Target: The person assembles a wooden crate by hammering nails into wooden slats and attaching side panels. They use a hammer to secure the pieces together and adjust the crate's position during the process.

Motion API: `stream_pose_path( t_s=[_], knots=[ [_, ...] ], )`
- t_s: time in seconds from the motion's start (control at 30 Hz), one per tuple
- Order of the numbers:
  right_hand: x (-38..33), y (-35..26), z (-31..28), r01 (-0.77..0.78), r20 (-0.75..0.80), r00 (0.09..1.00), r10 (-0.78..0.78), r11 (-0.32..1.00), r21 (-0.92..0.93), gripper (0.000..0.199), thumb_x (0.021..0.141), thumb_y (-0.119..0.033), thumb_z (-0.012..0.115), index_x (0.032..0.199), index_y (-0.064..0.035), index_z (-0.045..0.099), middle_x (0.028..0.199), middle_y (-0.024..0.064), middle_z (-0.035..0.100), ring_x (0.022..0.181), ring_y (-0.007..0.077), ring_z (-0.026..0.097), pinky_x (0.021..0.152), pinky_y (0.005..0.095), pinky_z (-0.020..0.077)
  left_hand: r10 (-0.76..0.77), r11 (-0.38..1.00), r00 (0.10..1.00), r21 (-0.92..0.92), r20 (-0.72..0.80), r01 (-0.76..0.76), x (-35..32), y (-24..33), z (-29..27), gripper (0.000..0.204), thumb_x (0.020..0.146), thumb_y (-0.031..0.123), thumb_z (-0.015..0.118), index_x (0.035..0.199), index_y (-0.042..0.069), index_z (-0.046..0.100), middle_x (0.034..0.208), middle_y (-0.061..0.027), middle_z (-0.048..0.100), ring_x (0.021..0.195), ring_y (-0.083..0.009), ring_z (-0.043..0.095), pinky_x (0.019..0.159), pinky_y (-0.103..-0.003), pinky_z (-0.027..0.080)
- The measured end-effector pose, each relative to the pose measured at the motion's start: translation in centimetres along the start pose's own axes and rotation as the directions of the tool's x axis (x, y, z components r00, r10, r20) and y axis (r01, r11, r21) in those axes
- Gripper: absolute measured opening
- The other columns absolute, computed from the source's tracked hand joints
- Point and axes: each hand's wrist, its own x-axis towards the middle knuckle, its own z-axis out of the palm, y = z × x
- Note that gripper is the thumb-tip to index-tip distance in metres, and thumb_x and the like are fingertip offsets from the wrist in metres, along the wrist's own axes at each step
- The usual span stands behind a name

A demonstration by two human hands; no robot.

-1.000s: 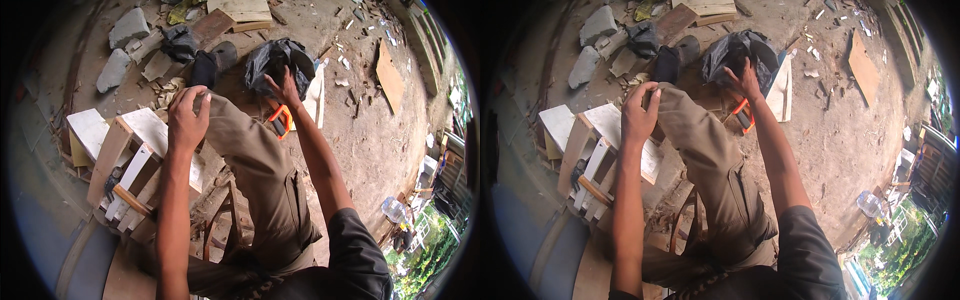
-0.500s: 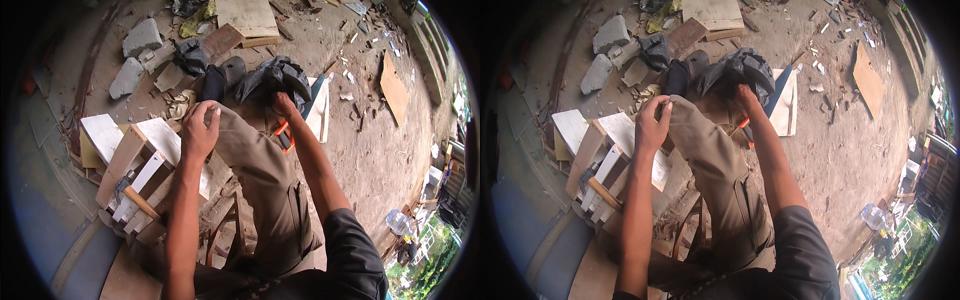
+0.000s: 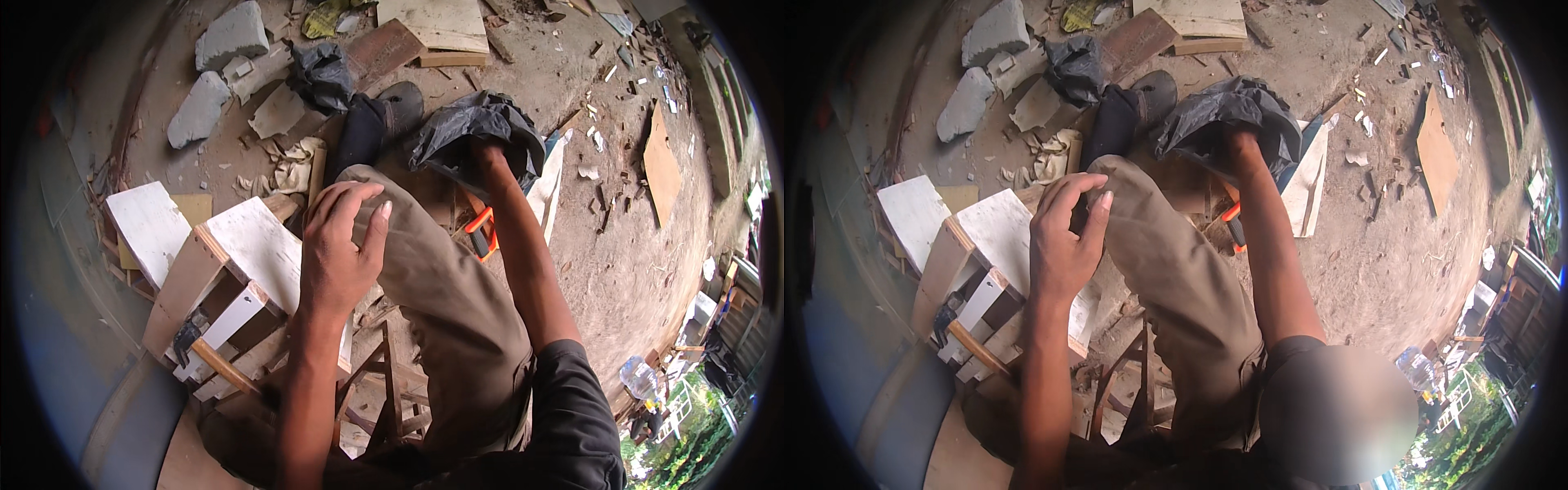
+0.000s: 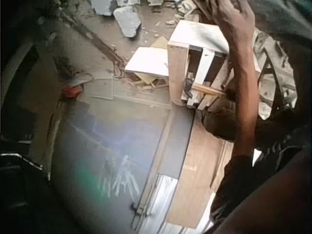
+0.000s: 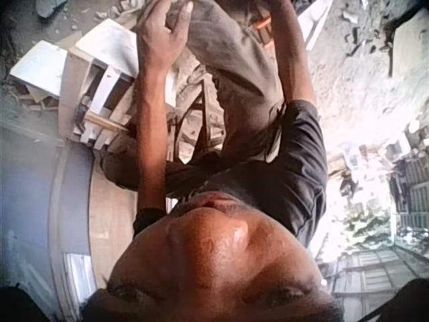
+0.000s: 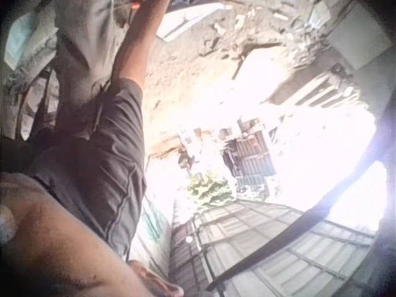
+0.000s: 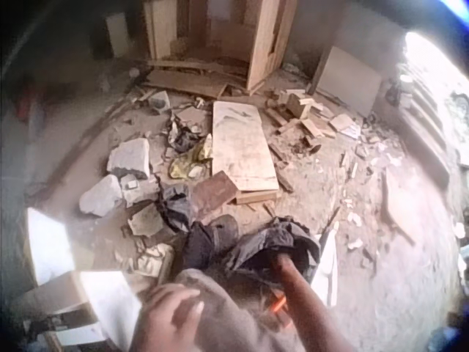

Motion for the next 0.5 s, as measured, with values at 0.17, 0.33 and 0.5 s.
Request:
stream_pose_path(
  t_s=[0.17, 0.33, 0.5],
  knots=[
    [-5.5, -5.9, -4.3, -0.116, 0.155, 0.988, 0.009, 0.701, 0.703, 0.040, 0.095, -0.023, 0.050, 0.129, -0.0028, 0.055, 0.132, 0.0160, 0.056, 0.126, 0.0275, 0.050, 0.108, 0.0366, 0.0365, -0.035, 0.999, 0.999, -0.019, -0.001, 0.035, -0.6, 0.2, -0.4, 0.019, 0.089, 0.010, 0.065, 0.105, 0.000, 0.065, 0.104, -0.0149, 0.066, 0.099, -0.0320, 0.063, 0.087, -0.039, 0.049],
    [-4.5, -0.5, -4.5, 0.370, 0.013, 0.924, -0.383, 0.900, 0.230, 0.032, 0.092, -0.021, 0.045, 0.114, -0.0033, 0.060, 0.106, 0.0154, 0.064, 0.097, 0.0233, 0.061, 0.083, 0.0364, 0.0477, 0.008, 0.999, 1.000, -0.050, -0.010, -0.008, -0.1, 0.5, 0.2, 0.019, 0.088, 0.010, 0.066, 0.104, 0.000, 0.065, 0.103, -0.0143, 0.067, 0.099, -0.0315, 0.064, 0.087, -0.039, 0.049],
    [-4.0, -0.8, -2.8, 0.166, 0.233, 0.938, -0.258, 0.921, 0.354, 0.035, 0.095, -0.027, 0.044, 0.114, -0.0029, 0.059, 0.107, 0.0142, 0.062, 0.099, 0.0216, 0.058, 0.085, 0.0361, 0.0459, 0.012, 1.000, 1.000, -0.025, -0.021, -0.013, -0.3, -0.4, 0.3, 0.019, 0.089, 0.012, 0.065, 0.104, 0.000, 0.064, 0.103, -0.0141, 0.067, 0.099, -0.0317, 0.064, 0.087, -0.040, 0.049]
  ],
)
